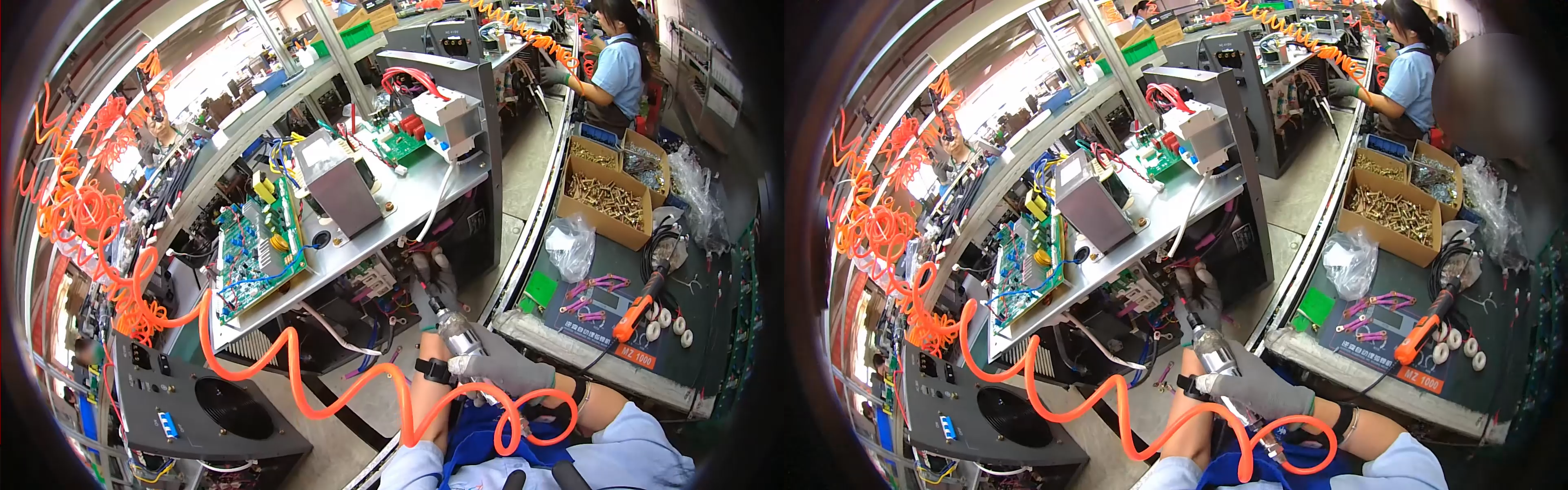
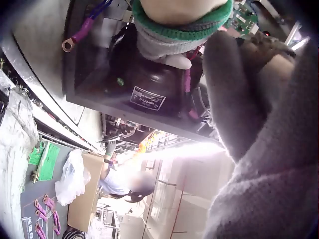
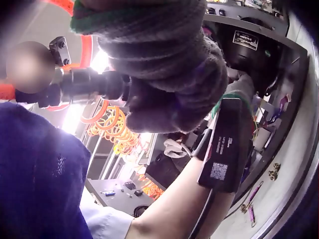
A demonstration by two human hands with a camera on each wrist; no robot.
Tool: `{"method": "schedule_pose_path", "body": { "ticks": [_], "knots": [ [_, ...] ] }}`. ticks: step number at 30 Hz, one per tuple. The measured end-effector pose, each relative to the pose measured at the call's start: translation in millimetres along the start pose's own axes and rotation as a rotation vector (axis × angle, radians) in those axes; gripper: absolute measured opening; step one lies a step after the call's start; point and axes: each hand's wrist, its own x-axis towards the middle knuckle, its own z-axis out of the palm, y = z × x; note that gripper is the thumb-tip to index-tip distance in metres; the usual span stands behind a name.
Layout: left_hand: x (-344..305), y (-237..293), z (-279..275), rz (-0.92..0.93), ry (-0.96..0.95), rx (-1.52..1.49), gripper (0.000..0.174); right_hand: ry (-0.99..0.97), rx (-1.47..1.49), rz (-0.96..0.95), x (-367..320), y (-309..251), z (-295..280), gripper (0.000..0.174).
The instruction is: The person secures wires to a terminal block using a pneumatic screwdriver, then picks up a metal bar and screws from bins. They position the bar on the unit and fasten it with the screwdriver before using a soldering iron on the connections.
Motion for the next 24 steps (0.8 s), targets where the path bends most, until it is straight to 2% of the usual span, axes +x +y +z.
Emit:
{"method": "schedule_pose_path", "body": {
  "ticks": [2,8,10,12,16,17,18,19,21,24],
  "knots": [
    [4.9,2.5,0.9,0.001,0.018,-0.06,0.006,-0.006,0.012,0.018,1.4,4.0,-0.8,0.063],
    [76.6,7.0,10.7,0.32,0.185,-0.419,0.008,0.018,0.026,0.002,5.9,9.6,-3.7,0.065],
    [88.5,6.2,14.2,0.384,0.211,-0.419,0.009,0.017,0.011,-0.005,7.4,11.2,-7.6,0.066],
    [92.1,5.9,16.4,0.449,0.225,-0.319,0.01,0.018,-0.029,-0.04,10.7,14.7,-11.1,0.068],
    [96.9,1.5,15.4,0.668,0.338,0.402,0.009,-0.001,-0.02,-0.003,8.7,7.0,-13.4,0.068],
    [97.5,2.7,12.2,0.49,0.307,-0.047,0.01,0.01,-0.025,0.03,8.1,7.8,-12.2,0.067],
    [98.0,3.3,11.7,0.392,0.274,-0.263,0.011,0.022,-0.029,0.062,8.1,8.6,-10.0,0.066],
    [98.4,4.1,11.4,0.294,0.263,-0.486,0.012,0.052,-0.082,-0.042,11.5,13.1,-6.8,0.066],
    [97.1,4.3,11.1,0.329,0.206,-0.312,0.015,0.074,-0.121,-0.095,17.9,26.9,-4.6,0.066],
    [96.8,4.8,7.9,0.361,0.138,-0.235,0.018,0.099,-0.214,-0.149,19.4,25.9,-8.4,0.066]
  ]
}}
